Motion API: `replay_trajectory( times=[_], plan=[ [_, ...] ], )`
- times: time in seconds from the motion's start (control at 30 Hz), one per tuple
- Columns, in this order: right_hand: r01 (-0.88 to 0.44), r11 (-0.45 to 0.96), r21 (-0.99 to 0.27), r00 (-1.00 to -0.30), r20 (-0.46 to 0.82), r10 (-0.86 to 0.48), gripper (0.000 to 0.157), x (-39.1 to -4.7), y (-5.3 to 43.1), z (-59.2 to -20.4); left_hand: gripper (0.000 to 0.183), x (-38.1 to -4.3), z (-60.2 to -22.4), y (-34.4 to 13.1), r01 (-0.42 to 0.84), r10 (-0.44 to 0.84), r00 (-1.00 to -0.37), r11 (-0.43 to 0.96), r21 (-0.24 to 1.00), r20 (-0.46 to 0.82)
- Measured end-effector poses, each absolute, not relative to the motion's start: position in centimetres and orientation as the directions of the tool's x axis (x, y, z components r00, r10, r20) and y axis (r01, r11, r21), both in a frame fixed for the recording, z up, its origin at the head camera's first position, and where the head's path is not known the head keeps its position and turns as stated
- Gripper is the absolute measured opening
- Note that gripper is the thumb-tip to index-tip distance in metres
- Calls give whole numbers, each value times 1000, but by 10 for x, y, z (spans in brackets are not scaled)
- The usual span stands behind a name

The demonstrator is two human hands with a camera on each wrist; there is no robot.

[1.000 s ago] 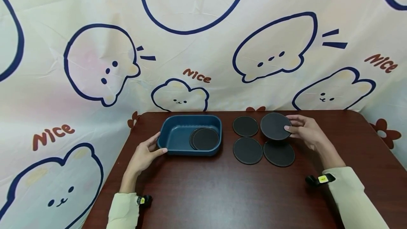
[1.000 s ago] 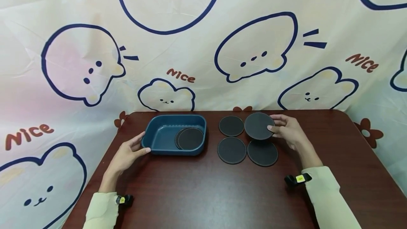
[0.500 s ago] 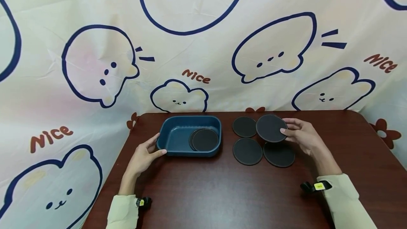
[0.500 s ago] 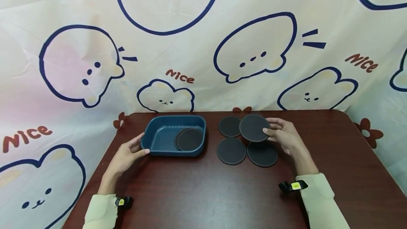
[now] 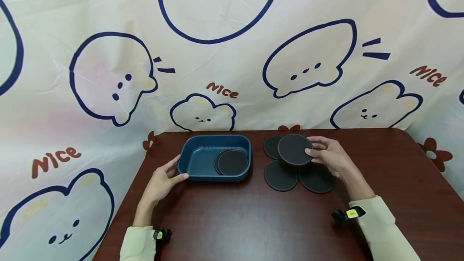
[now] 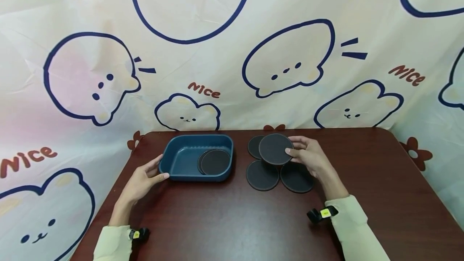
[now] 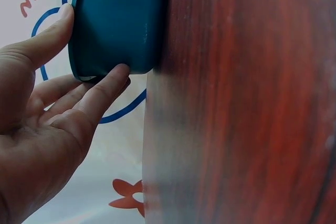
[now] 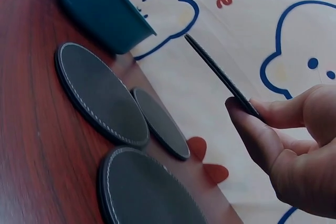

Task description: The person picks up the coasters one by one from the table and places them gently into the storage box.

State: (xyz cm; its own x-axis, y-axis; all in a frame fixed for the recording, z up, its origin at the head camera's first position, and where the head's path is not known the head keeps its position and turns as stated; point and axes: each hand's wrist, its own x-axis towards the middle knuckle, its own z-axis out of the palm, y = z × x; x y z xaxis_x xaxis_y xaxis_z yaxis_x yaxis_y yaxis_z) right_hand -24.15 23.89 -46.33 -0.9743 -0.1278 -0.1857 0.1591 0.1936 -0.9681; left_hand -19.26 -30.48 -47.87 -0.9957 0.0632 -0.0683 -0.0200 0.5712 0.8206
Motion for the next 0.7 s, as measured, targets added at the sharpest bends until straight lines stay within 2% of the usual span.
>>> replay_trajectory(
  times=[0.7],
  plan=[
    [205,123,-971,-956,-225,-189,60,-262,189,-459,82,-192,-481,-306,-12,70,-995,587,810,-66]
  ],
)
